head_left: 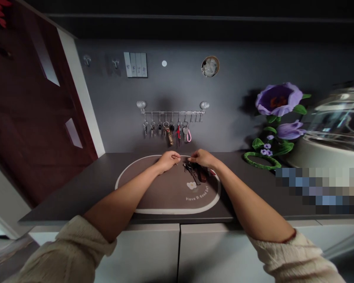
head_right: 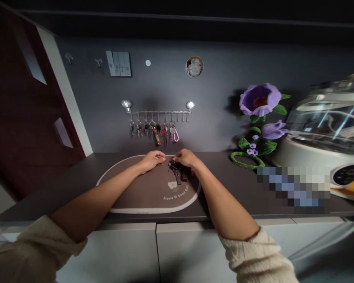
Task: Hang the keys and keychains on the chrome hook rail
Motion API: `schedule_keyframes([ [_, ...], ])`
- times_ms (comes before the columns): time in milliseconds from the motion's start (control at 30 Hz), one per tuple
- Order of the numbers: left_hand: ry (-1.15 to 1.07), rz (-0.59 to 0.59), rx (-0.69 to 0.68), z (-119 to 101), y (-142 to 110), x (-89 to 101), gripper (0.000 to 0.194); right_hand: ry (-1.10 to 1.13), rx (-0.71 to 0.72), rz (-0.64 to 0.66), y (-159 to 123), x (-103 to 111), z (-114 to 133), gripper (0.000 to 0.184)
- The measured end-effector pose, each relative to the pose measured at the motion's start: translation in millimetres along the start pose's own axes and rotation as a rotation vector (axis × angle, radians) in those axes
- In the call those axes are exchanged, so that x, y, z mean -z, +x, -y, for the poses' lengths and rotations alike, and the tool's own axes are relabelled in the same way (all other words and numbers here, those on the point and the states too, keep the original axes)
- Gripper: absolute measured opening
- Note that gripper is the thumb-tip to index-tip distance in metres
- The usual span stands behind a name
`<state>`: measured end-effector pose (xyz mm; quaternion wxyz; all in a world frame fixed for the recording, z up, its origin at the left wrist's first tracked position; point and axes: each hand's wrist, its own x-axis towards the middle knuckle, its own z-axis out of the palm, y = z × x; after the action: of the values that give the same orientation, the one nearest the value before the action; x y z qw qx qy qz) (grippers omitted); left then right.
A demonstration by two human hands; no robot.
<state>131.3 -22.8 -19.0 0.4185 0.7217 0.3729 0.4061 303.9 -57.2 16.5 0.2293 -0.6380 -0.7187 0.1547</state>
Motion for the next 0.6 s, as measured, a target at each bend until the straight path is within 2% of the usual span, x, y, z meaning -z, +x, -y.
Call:
schedule_keyframes([
  [133, -0.001, -0.001, -0.003, 1, 0, 0.0, 0.015, 0.011, -0.006, -0.002, 0, -5, 2, 0.017],
  [267, -0.002, -0.009, -0.005, 1, 1, -1.0, 0.016, 0.141, 0.03, -0.002, 3, -8, 1, 0.011],
  [467, -0.012, -0.006, -0.022, -8, -1, -2.9, 0.016, 0.352, 0.068, 0.011, -1, -7, 9, 0.017],
  [600, -0.011, 0.02, -0.061, -14, -3, -2.4, 0.016, 0.455, 0.094, -0.026, -2, -5, 12, 0.022],
])
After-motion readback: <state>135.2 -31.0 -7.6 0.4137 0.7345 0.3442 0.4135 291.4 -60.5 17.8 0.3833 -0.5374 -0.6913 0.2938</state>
